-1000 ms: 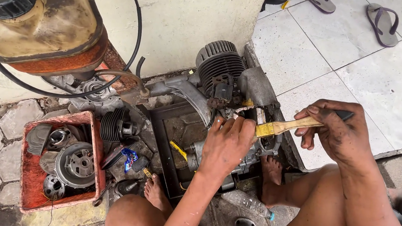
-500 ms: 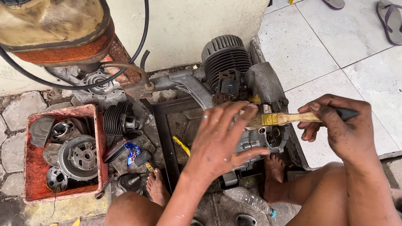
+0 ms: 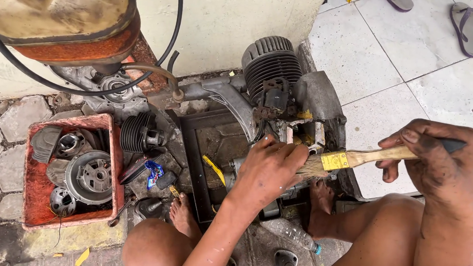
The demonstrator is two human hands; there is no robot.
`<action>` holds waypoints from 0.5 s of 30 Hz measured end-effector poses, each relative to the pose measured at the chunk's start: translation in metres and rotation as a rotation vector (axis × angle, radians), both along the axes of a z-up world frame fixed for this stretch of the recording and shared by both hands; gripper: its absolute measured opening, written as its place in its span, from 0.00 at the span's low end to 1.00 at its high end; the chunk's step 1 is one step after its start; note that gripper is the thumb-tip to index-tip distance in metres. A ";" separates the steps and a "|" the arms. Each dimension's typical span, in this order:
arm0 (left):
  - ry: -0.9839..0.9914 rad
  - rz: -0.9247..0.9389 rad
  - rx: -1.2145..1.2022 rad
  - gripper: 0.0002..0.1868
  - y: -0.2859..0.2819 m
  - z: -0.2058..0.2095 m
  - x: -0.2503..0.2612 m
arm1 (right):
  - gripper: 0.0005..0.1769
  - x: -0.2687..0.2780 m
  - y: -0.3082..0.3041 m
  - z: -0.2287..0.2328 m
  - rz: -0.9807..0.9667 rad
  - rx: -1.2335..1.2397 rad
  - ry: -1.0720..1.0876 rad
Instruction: The person sits on the floor and uses a brush to scrub and clean the exterior of a disassembled engine block. They focus on removing grime from the cylinder head and surrounding metal surfaces, occasionally adjusting their grip on the engine.
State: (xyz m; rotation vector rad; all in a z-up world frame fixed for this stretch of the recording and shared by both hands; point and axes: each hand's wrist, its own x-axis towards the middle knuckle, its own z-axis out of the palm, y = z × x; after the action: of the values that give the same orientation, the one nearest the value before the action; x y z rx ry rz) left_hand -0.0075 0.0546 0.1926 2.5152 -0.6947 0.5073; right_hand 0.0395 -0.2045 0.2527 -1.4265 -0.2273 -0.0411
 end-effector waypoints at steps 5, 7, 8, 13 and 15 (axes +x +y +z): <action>-0.038 -0.090 0.012 0.35 -0.002 -0.011 -0.003 | 0.16 -0.004 -0.005 0.003 0.047 -0.133 0.004; -0.036 -0.113 -0.012 0.30 -0.003 -0.009 -0.005 | 0.15 -0.006 -0.007 0.007 0.032 -0.131 0.013; -0.032 -0.129 -0.036 0.26 -0.004 -0.009 -0.006 | 0.15 -0.007 -0.007 0.008 0.025 -0.129 0.022; -0.100 -0.033 -0.120 0.33 -0.011 0.008 -0.008 | 0.13 -0.008 -0.004 0.010 -0.019 -0.143 0.006; -0.150 0.014 -0.121 0.34 -0.016 0.010 -0.011 | 0.13 -0.011 0.000 0.011 -0.023 -0.157 0.000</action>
State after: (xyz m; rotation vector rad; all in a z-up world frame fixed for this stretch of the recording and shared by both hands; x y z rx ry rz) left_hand -0.0187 0.0389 0.2027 2.3885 -0.6806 0.7269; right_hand 0.0289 -0.2044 0.2638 -1.5851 -0.2173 -0.0432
